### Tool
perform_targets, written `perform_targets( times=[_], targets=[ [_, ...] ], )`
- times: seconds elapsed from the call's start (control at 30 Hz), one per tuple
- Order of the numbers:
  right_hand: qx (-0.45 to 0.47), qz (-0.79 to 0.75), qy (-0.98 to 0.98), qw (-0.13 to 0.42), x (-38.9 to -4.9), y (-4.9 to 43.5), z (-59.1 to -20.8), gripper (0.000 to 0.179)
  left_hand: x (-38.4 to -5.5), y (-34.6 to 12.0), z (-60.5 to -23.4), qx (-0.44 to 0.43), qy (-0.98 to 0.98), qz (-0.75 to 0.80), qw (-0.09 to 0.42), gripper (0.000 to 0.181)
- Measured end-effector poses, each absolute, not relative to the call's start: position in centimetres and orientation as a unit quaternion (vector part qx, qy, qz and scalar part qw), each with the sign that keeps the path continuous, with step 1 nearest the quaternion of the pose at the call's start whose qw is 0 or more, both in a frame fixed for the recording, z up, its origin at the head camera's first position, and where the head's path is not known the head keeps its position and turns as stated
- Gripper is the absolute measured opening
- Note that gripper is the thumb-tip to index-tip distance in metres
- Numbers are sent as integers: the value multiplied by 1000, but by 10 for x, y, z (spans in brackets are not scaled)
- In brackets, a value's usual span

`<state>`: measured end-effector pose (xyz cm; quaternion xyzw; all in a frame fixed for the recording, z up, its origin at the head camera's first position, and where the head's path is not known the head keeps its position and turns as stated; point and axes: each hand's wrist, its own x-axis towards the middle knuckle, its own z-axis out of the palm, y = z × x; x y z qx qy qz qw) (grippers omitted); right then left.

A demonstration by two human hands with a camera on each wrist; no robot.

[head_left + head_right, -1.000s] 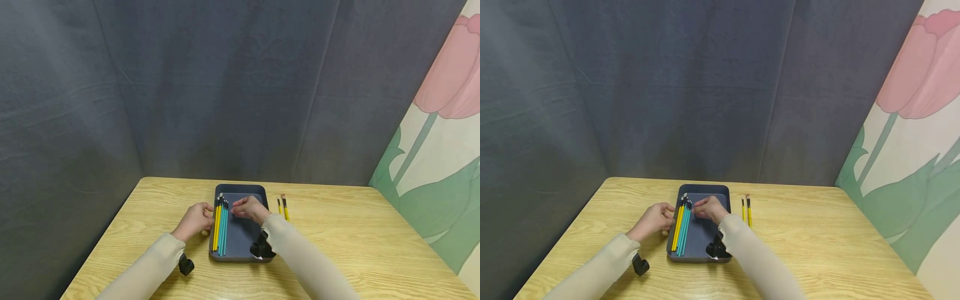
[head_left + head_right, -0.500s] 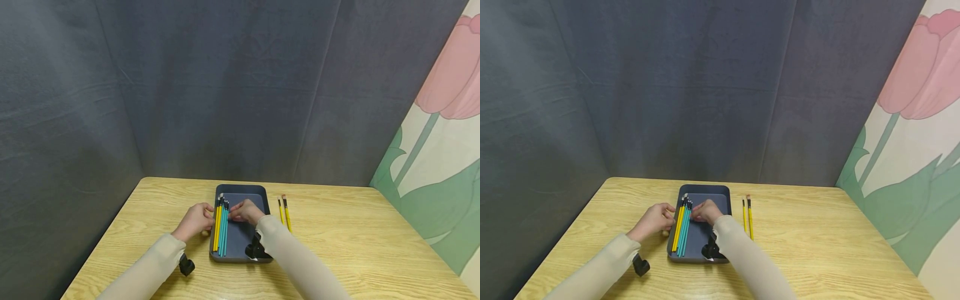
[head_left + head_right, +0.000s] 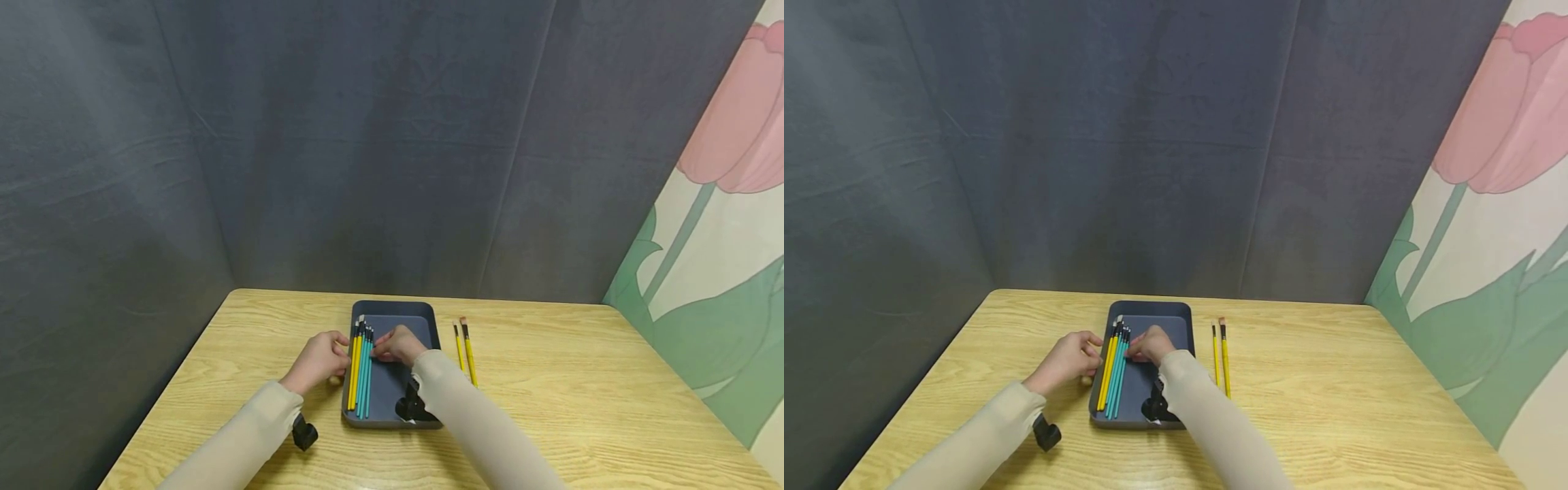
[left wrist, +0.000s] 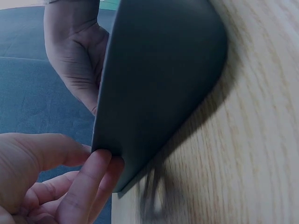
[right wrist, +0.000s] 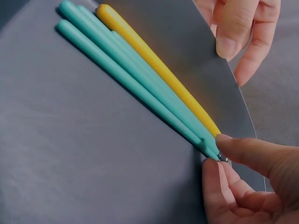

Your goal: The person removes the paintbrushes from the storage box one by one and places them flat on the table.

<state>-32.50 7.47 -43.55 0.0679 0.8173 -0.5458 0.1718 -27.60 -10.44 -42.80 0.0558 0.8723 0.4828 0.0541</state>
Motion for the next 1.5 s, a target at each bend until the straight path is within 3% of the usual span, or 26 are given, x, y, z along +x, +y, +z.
perform_targets(
  times=[1.5],
  targets=[
    [62, -496, 851, 158, -328, 66, -436, 8, -276, -104, -429, 64, 871, 485, 47, 36]
  ],
)
